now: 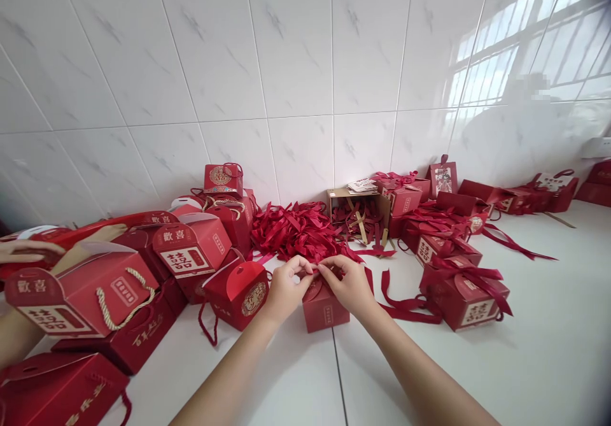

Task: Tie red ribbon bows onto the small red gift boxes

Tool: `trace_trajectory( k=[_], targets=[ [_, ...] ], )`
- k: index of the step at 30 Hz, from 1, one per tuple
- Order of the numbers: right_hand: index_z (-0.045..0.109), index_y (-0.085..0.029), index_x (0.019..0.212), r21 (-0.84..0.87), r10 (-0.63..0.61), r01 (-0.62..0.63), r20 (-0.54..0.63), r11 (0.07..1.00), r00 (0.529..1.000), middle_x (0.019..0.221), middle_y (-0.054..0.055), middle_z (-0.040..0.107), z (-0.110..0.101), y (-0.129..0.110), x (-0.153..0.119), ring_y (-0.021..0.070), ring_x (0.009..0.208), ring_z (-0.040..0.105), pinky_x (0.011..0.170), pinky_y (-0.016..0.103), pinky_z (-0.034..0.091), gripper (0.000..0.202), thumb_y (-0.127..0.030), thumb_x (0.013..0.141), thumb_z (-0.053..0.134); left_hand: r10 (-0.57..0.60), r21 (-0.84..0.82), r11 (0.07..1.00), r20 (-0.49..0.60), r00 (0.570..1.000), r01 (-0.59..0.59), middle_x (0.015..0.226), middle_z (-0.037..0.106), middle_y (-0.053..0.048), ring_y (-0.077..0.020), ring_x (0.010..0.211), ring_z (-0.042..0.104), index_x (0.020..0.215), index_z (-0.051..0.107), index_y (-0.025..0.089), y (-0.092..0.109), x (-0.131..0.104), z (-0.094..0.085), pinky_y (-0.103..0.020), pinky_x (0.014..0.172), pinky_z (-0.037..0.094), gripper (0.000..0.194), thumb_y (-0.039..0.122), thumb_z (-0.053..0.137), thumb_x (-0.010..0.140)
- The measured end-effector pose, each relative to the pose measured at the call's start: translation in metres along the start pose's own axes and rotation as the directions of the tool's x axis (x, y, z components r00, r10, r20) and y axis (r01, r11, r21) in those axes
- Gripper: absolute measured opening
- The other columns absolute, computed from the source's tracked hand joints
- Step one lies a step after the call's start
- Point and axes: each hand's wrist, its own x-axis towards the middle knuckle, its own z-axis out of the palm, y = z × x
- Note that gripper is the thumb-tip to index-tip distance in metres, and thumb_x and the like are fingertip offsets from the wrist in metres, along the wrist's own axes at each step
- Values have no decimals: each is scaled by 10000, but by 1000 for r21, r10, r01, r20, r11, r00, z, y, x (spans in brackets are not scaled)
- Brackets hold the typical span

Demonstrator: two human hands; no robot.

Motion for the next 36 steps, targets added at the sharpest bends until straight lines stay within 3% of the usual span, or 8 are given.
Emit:
trace_trajectory(
  k=[5, 10, 14, 17, 22, 26, 32, 36],
  targets=[
    [721, -217, 902, -157, -142, 147, 44, 977, 989, 901, 74, 649, -6, 0, -1, 216, 832, 624, 781, 352, 497, 143, -231, 797, 625, 46, 57, 997, -46, 998, -43, 737, 626, 6, -148, 744, 629, 719, 512, 207, -5, -1, 3, -266, 740, 500, 70, 147, 540, 741],
    [733, -195, 807, -184, -68, 64, -14, 981, 998, 903, 85, 635, -2, 4, -1, 215, 855, 617, 840, 359, 491, 149, -154, 808, 590, 72, 104, 993, -74, 995, -64, 735, 646, -6, -176, 786, 660, 712, 495, 212, -10, -2, 6, -271, 720, 502, 88, 148, 528, 762],
    [716, -172, 778, -176, 41, -51, -62, 983, 997, 1096, 131, 595, 2, 6, -2, 278, 1082, 553, 968, 436, 416, 128, -183, 807, 592, 91, 143, 987, -104, 990, -76, 730, 661, -12, -192, 760, 666, 670, 442, 217, -10, -3, 6, -279, 689, 487, 163, 216, 553, 790],
    [704, -174, 736, -139, 124, -123, -5, 983, 992, 1195, 136, 573, 0, 6, -2, 306, 1223, 476, 1010, 464, 374, 140, -237, 809, 603, 100, 135, 987, -107, 989, -85, 666, 619, 8, -187, 734, 660, 645, 383, 219, -8, -4, 5, -273, 683, 476, 243, 239, 573, 795],
    [700, -196, 699, 73, 194, -213, 208, 974, 959, 1189, 102, 617, -6, 4, 1, 250, 1361, 339, 1056, 391, 323, 210, -324, 830, 595, 62, 1, 998, -103, 993, -63, 731, 629, 10, -171, 785, 673, 742, 367, 229, -12, 0, 9, -271, 715, 510, 234, 260, 591, 802],
    [696, -179, 727, 240, 273, -306, 160, 921, 949, 1283, 119, 542, -3, 6, 2, 254, 1325, 377, 1059, 371, 311, 241, -408, 785, 648, 1, -78, 997, -148, 989, -12, 846, 610, -15, -157, 804, 650, 868, 418, 219, -13, 1, 5, -268, 698, 527, 192, 327, 573, 830],
    [702, -177, 773, 231, 297, -320, 130, 919, 946, 1311, 120, 497, 2, 10, 0, 256, 1267, 442, 1019, 358, 366, 325, -498, 737, 668, -31, -86, 996, 65, 997, 36, 824, 647, -25, -177, 825, 645, 803, 594, 172, -7, -3, -7, -299, 781, 529, 174, 271, 705, 712],
    [704, -177, 743, 156, 297, -317, 143, 935, 944, 1282, 115, 538, 0, 5, -2, 260, 1262, 450, 985, 347, 388, 318, -490, 755, 650, -74, -57, 995, 88, 993, 79, 806, 676, -37, -179, 784, 642, 789, 629, 165, -7, -1, -8, -309, 760, 515, 101, 253, 657, 750]
  ],
)
